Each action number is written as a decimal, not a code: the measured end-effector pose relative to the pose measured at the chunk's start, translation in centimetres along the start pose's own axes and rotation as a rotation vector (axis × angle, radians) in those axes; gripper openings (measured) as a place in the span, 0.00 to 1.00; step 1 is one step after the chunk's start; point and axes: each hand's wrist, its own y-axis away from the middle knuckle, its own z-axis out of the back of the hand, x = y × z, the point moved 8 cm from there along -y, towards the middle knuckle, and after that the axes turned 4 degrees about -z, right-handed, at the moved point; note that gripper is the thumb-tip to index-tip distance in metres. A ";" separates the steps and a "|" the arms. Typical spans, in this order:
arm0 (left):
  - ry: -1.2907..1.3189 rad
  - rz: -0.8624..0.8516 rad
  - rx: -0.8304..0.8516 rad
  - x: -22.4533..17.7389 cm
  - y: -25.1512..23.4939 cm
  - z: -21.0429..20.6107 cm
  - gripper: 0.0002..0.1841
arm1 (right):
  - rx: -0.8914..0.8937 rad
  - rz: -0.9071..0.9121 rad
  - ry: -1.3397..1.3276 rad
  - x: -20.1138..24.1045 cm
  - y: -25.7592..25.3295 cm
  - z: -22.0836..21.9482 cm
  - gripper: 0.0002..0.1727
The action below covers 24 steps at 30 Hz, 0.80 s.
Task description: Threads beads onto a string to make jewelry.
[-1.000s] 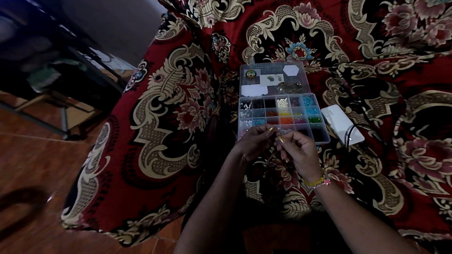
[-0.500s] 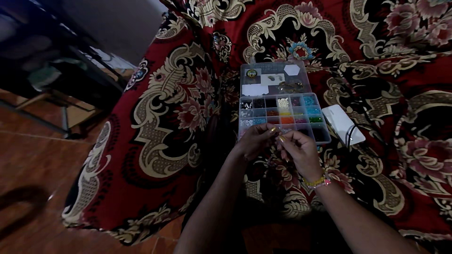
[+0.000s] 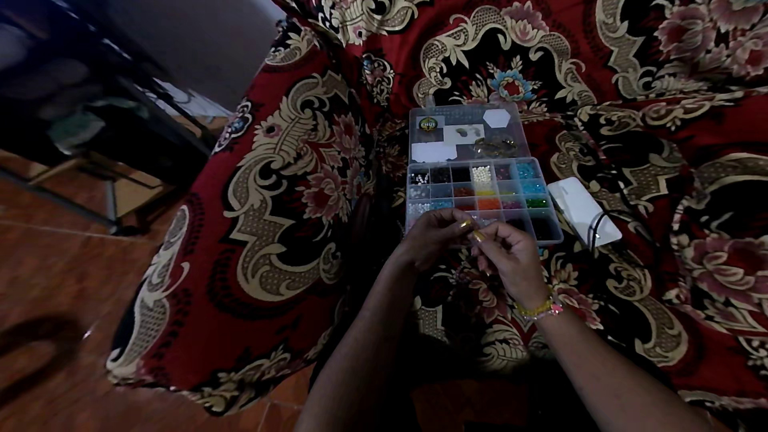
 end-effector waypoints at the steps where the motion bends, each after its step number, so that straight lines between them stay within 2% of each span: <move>1: -0.026 -0.002 0.001 -0.1 0.0 0.0 0.07 | 0.001 0.006 -0.001 0.0 0.0 0.0 0.06; 14: -0.111 -0.101 -0.056 -1.1 0.3 0.5 0.05 | -0.009 -0.071 0.060 -0.3 -0.1 0.0 0.08; 24: -0.118 -0.137 -0.092 -1.2 0.3 0.6 0.05 | 0.022 -0.051 0.013 -0.7 -0.2 -0.1 0.13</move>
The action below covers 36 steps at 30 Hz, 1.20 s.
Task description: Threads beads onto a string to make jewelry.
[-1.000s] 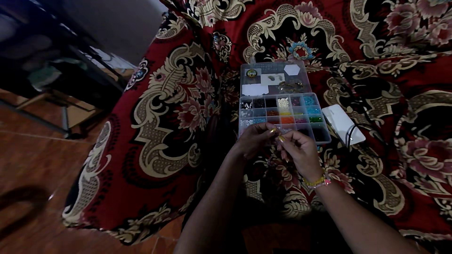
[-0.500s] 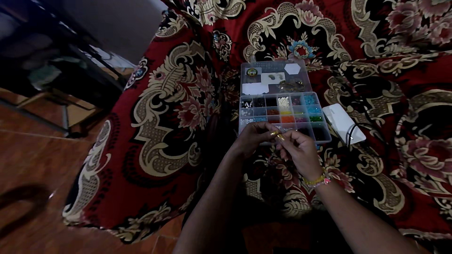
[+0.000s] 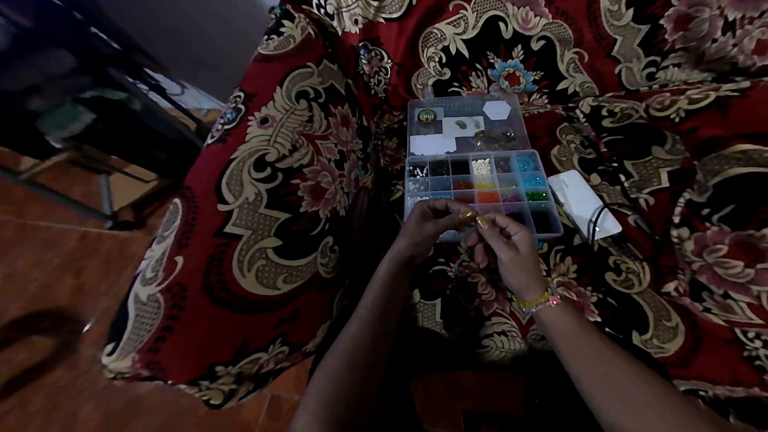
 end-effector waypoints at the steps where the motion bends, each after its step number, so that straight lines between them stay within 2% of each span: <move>1: -0.002 -0.007 -0.001 0.0 0.0 0.0 0.05 | 0.000 0.002 0.002 0.0 0.0 0.0 0.13; 11: -0.176 -0.061 0.024 -0.5 -0.1 0.2 0.05 | -0.002 -0.060 0.078 -0.7 -0.4 0.5 0.07; 15: -0.553 -0.145 -0.025 -2.3 0.1 0.7 0.07 | -0.028 -0.058 0.067 -0.6 -0.3 0.8 0.06; 19: -1.035 -0.148 -0.131 -3.7 0.8 1.5 0.05 | -0.042 -0.025 0.135 -0.1 -0.2 1.2 0.05; 22: -1.251 -0.085 -0.146 -3.9 0.7 1.6 0.05 | -0.032 0.025 0.227 0.2 -0.4 1.4 0.06; 28: -1.373 -0.058 -0.185 -4.3 0.4 0.4 0.03 | -0.031 0.104 0.196 1.6 -0.3 2.1 0.08; 31: -1.420 0.023 -0.162 -3.8 0.1 -0.3 0.03 | -0.065 0.155 0.150 2.0 -0.4 2.7 0.07; 34: -1.467 0.105 -0.149 -3.2 -0.2 -0.5 0.04 | -0.092 0.141 0.145 2.2 -0.5 3.2 0.07; 36: -1.498 0.091 -0.170 -3.3 -0.1 -0.4 0.04 | -0.096 0.119 0.152 2.2 -0.6 3.5 0.07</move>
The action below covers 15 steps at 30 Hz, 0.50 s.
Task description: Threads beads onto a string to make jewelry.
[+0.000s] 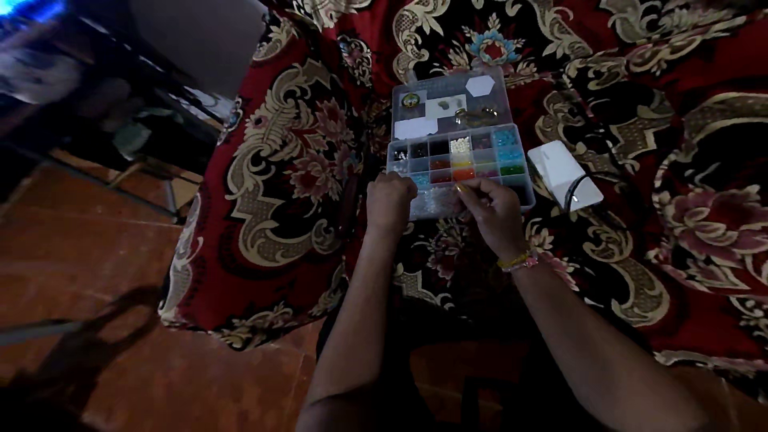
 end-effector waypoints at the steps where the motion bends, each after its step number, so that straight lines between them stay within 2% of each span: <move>1: -0.006 -0.007 -0.029 0.0 0.1 0.2 0.04 | 0.000 -0.003 0.004 0.0 -0.1 0.1 0.08; 7: 0.019 0.013 -0.047 0.9 0.1 0.1 0.05 | -0.012 -0.023 -0.032 -0.4 0.0 0.1 0.08; 15: -0.035 0.082 0.076 0.8 -0.5 -1.2 0.06 | -0.038 -0.024 -0.072 -0.3 0.0 0.4 0.07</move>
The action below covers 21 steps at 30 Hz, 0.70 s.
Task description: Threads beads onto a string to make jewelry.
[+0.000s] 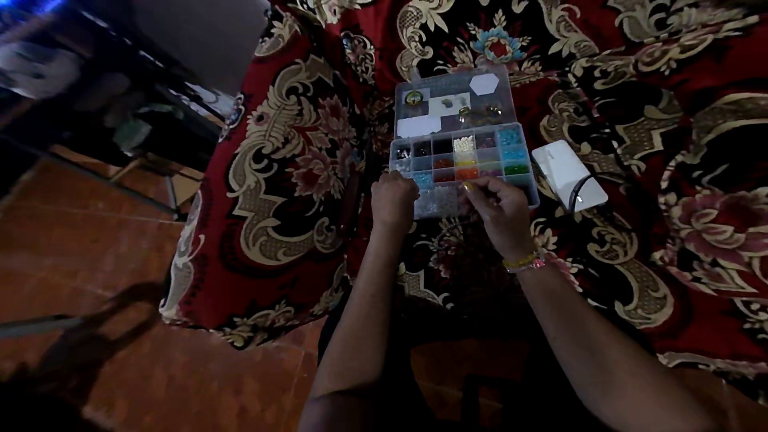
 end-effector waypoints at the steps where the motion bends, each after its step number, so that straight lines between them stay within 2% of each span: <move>1: -0.001 0.000 -0.007 -0.1 0.0 -0.1 0.06 | -0.001 -0.002 0.007 0.0 0.0 0.0 0.07; 5: -0.010 -0.028 -0.065 -0.3 0.4 -0.1 0.05 | 0.007 0.000 0.018 -0.1 -0.1 -0.1 0.07; 18: -0.074 -0.008 0.001 -0.5 0.1 -0.5 0.07 | 0.008 0.010 0.008 0.4 -0.2 -0.1 0.06; 21: -0.022 -0.024 -0.063 -0.5 0.4 0.2 0.07 | 0.018 -0.008 -0.012 0.4 -0.3 -0.4 0.07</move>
